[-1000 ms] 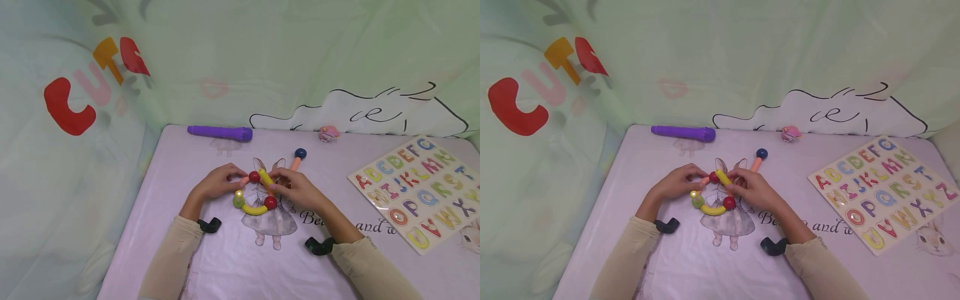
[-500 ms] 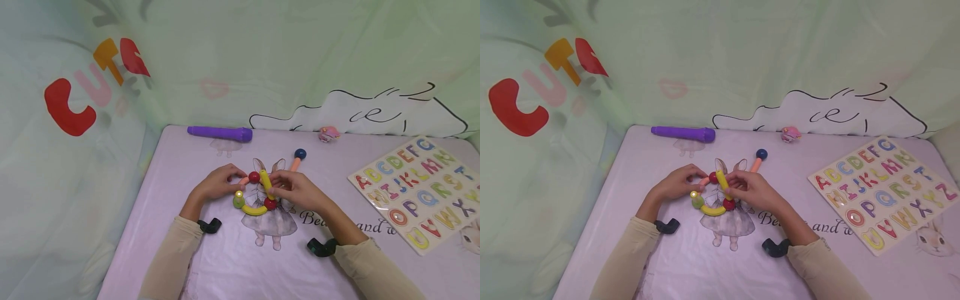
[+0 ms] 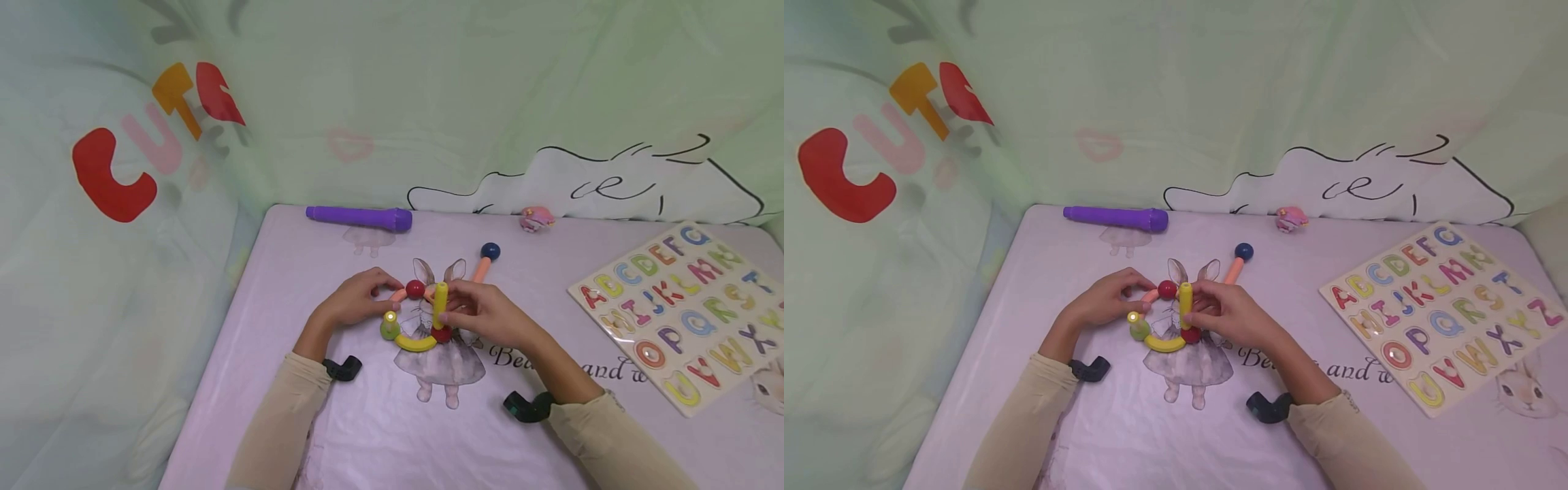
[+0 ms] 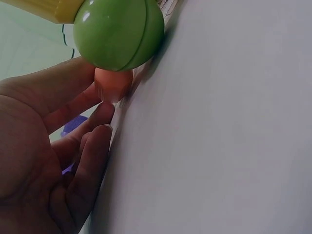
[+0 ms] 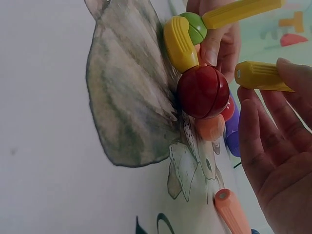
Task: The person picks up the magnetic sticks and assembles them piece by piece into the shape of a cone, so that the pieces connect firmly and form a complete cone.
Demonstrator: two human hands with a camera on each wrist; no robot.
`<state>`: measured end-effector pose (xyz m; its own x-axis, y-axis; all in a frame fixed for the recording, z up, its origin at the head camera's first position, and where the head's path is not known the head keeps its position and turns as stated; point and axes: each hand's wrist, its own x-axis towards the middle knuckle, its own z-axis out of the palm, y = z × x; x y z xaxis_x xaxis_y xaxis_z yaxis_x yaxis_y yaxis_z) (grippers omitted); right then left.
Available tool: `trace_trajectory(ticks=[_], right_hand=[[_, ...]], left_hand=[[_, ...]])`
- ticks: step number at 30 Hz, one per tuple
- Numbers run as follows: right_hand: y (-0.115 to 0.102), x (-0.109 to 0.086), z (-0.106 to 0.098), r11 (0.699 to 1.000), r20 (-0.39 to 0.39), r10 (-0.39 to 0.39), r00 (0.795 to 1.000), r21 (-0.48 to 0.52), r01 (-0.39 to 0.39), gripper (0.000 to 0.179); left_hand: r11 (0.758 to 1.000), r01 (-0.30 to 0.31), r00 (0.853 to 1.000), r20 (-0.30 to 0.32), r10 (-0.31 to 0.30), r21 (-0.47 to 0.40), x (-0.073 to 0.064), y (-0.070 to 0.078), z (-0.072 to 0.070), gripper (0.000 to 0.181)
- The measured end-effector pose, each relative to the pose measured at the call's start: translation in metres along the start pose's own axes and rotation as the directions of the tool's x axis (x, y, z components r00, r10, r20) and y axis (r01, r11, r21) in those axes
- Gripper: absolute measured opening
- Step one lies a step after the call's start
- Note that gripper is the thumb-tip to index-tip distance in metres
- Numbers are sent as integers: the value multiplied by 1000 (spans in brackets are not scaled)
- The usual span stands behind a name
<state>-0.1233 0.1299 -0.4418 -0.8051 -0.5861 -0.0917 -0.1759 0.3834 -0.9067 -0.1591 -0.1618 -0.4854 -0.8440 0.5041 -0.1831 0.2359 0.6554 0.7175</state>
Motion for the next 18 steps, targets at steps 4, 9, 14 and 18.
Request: trace_trajectory(ticks=[4,9,14,18], right_hand=[[1,-1,-1,999,-1,-29,1000,-29,29,37],[2,-1,-1,998,4,-47,999,-30,47,37],[1,-2,-1,998,-4,-33,999,-45,32,29],[0,-4,0,998,-11,-20,1000,-55,19,28]], left_hand=[[1000,2,1000,-3,-2,-4,0,0,0,41],[1000,5,1000,-5,-5,0,-1,1,-1,41],[1000,1,1000,-2,-1,-10,-1,3,-1,41],[1000,-6,1000,-3,6,-11,-1,3,-2,40]])
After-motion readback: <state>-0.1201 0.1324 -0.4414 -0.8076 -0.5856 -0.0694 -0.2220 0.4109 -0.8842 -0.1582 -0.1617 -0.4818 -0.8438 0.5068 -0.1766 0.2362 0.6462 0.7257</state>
